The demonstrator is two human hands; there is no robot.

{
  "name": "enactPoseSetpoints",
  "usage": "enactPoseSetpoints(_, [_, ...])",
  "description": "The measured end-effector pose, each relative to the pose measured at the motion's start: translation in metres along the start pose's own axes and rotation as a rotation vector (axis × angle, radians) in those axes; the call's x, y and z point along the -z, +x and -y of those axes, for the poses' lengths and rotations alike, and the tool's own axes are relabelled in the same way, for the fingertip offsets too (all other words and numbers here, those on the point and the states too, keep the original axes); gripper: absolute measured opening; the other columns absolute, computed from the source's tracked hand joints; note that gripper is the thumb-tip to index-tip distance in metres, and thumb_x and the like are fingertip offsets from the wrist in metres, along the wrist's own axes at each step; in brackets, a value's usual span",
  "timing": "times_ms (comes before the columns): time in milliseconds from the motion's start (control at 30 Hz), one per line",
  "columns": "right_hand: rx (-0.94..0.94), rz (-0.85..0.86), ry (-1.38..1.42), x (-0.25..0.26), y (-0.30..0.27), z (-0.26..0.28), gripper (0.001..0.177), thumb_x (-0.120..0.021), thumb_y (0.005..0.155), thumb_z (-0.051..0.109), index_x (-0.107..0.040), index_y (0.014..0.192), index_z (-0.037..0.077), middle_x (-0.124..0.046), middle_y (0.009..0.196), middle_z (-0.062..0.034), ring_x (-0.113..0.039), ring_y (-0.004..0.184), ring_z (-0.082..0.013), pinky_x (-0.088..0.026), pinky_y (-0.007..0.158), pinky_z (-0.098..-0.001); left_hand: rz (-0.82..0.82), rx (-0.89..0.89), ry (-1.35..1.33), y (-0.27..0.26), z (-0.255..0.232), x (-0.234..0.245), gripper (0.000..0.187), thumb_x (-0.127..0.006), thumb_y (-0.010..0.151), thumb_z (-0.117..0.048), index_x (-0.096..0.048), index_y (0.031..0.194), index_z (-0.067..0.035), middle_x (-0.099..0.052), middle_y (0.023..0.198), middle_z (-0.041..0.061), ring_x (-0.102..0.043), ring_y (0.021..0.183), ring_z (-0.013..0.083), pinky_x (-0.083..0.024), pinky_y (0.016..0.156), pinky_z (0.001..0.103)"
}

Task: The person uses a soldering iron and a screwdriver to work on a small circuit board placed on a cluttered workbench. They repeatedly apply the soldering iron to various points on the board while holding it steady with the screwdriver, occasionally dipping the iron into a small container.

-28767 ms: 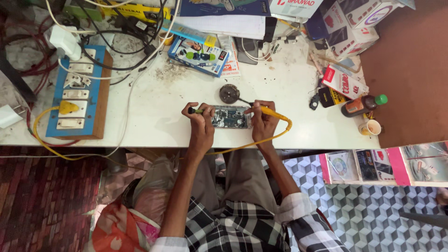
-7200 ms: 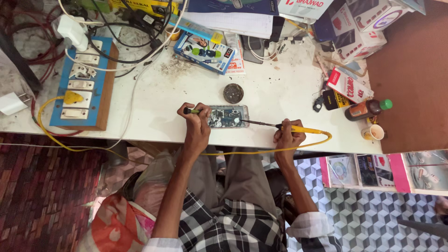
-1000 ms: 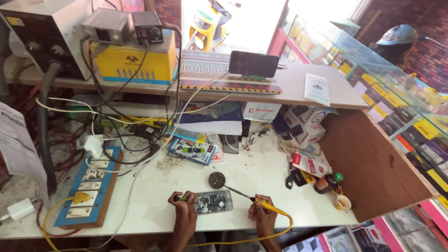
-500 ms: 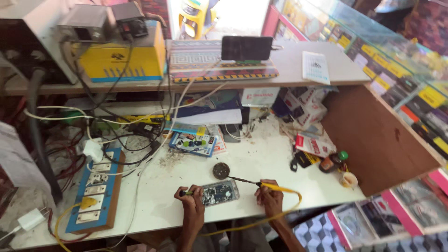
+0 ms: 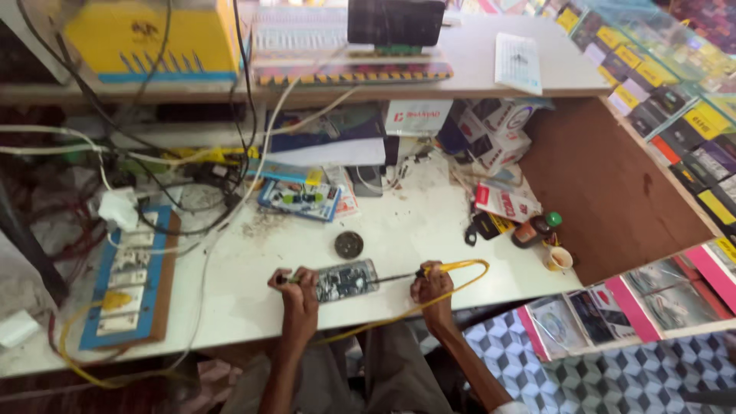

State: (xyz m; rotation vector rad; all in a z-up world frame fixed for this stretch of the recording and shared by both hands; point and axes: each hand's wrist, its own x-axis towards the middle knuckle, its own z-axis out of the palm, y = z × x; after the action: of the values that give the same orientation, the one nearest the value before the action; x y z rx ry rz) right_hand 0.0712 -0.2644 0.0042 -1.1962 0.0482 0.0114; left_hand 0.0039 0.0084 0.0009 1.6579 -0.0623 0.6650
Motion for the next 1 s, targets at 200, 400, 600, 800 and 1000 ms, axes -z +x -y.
enactPoseSetpoints(200, [0.115,-0.057,0.1,-0.006,-0.004,-0.006,0.03,-0.055,0.106,0.036,-0.056,0.103,0.006,-0.052,0.063,-0.0031,-0.045,0.049,-0.011,-0.039,0.047,-0.0267,-0.03,0.167,-0.28,-0.003,-0.012,0.002,0.021,-0.036,0.107,-0.009,-0.016,0.109,-0.009,-0.046,0.091,0.007,-0.039,0.083,0.0152,-0.038,0.082,0.032])
enactPoseSetpoints(400, [0.136,-0.065,-0.055,-0.002,-0.011,-0.009,0.027,-0.055,0.108,0.028,-0.052,0.093,0.006,-0.048,0.062,-0.0014,-0.043,0.047,-0.0081,-0.031,0.04,-0.0236,-0.023,0.03,0.033,-0.002,-0.011,0.001,0.017,-0.035,0.111,-0.004,-0.018,0.112,-0.008,-0.046,0.09,0.009,-0.045,0.086,0.0171,-0.037,0.093,0.033])
enactPoseSetpoints(600, [0.137,-0.017,0.031,-0.01,-0.011,0.0,0.023,-0.053,0.107,0.024,-0.051,0.094,0.005,-0.047,0.061,-0.0003,-0.047,0.043,-0.0096,-0.034,0.038,-0.0248,-0.069,0.011,-0.095,-0.002,-0.023,-0.005,0.018,-0.033,0.111,-0.008,-0.015,0.115,-0.008,-0.047,0.093,0.009,-0.045,0.087,0.0156,-0.041,0.087,0.03])
enactPoseSetpoints(800, [0.208,0.004,-0.117,-0.014,-0.019,0.005,0.025,-0.052,0.11,0.023,-0.051,0.097,0.003,-0.049,0.056,-0.0041,-0.045,0.044,-0.0093,-0.035,0.04,-0.0245,-0.098,0.148,-0.212,0.0,-0.031,-0.003,0.017,-0.033,0.115,-0.009,-0.016,0.117,-0.01,-0.045,0.091,0.009,-0.04,0.085,0.0149,-0.041,0.081,0.029])
enactPoseSetpoints(1000, [0.217,0.017,-0.164,-0.015,-0.021,0.007,0.027,-0.053,0.11,0.023,-0.053,0.095,0.001,-0.047,0.059,-0.0027,-0.046,0.045,-0.0093,-0.035,0.04,-0.0247,-0.102,0.144,-0.219,-0.002,-0.034,-0.006,0.018,-0.033,0.114,-0.008,-0.017,0.119,-0.01,-0.046,0.096,0.01,-0.042,0.089,0.0159,-0.04,0.087,0.029])
